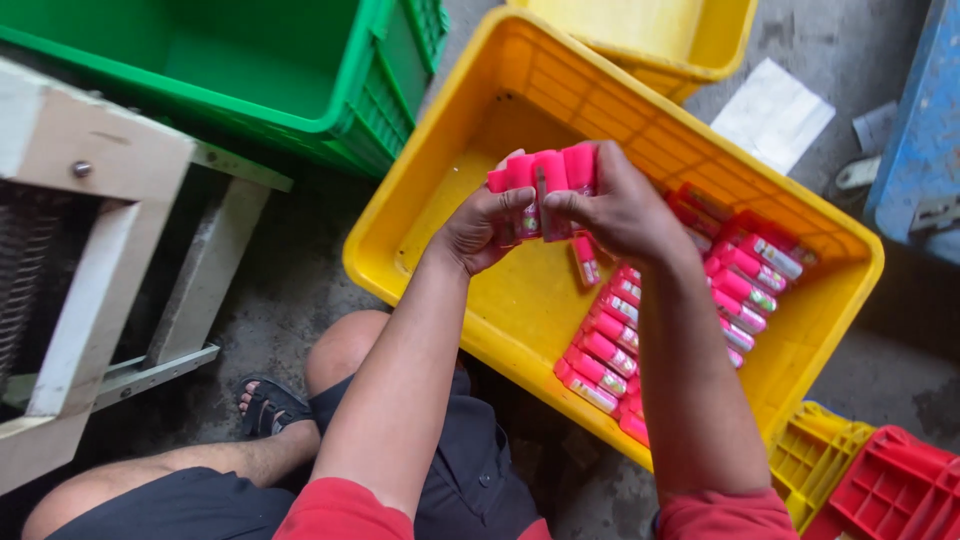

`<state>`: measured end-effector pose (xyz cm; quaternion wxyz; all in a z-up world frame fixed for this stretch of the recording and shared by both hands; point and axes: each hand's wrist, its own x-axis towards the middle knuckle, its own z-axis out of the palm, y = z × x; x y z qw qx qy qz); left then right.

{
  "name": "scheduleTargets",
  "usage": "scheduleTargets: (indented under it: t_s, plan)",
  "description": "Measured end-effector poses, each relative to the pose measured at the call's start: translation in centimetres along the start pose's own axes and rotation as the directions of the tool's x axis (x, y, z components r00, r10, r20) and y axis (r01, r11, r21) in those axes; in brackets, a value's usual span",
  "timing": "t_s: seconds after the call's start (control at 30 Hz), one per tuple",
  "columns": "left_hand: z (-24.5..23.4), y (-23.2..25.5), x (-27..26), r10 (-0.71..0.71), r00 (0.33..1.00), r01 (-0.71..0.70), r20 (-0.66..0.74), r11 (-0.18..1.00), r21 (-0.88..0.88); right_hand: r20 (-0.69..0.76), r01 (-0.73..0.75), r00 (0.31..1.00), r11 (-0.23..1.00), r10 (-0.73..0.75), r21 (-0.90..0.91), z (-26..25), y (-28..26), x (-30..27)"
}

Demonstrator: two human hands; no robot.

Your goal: The person places pink capped bottles one by one onto a small conveyor belt and then arranges them in a yellow plastic bin.

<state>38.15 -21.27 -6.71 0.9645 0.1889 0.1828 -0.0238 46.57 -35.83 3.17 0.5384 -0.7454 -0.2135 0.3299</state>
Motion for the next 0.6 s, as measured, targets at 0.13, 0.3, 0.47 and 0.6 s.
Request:
scheduleTargets:
  t_s: [0.13, 0.3, 0.47, 0.6]
  plan:
    - [1.8, 3.5, -4.4, 0.143, 0.967, -0.126, 0.209, 0.988, -0.091, 0.004, -0.03, 0.999, 0.907, 0.035, -0.421, 1.4, -6.1, 0.9]
    - [1.4, 8.6, -13.7, 0.37, 0.867, -0.327, 0.334, 0.928, -0.181, 0.162, 0.065, 0.986, 0.833, 0.03, -0.549, 10.0, -14.6, 0.8]
    - [-4.4, 11.7, -20.1, 0.529, 0.825, -0.493, 0.198, 0.846, -0.203, 0.315, 0.205, 0.949, 0.802, -0.021, -0.561, 20.7, -19.0, -0.4]
    - [-7.4, 14.3, -24.9, 0.594, 0.803, -0.578, 0.042, 0.794, -0.191, 0.389, 0.274, 0.92, 0.767, -0.034, -0.581, 28.0, -20.9, -1.7]
